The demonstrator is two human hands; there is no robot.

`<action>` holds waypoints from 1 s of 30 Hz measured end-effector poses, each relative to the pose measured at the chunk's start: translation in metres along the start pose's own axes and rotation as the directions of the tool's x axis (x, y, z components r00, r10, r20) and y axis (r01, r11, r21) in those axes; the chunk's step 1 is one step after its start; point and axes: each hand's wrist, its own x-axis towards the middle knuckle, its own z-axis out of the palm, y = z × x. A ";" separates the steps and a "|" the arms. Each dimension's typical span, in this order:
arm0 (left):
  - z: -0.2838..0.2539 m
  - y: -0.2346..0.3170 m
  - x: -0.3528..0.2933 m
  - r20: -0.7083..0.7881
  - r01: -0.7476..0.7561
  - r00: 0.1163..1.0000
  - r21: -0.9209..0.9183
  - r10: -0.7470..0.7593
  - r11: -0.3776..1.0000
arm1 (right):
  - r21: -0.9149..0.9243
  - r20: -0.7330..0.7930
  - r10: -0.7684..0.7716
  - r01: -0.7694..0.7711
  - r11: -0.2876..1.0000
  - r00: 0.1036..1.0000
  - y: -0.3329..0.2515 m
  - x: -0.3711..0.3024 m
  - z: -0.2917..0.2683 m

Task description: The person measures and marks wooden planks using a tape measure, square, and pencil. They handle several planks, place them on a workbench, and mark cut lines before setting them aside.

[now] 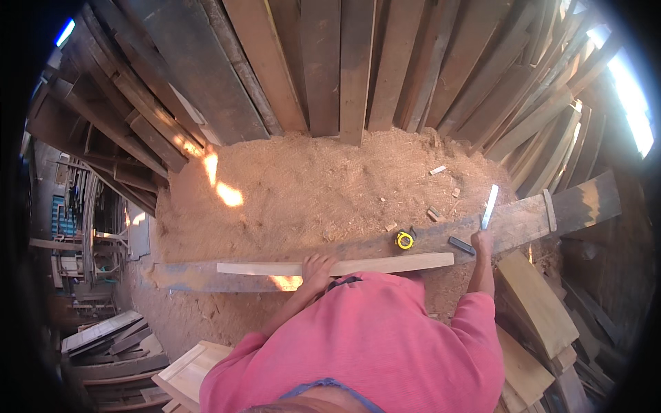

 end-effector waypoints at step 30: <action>0.005 0.003 -0.003 0.025 0.042 0.999 -0.043 -0.041 0.998 | 0.933 0.284 0.593 -0.360 0.010 0.754 0.066 -0.055 0.081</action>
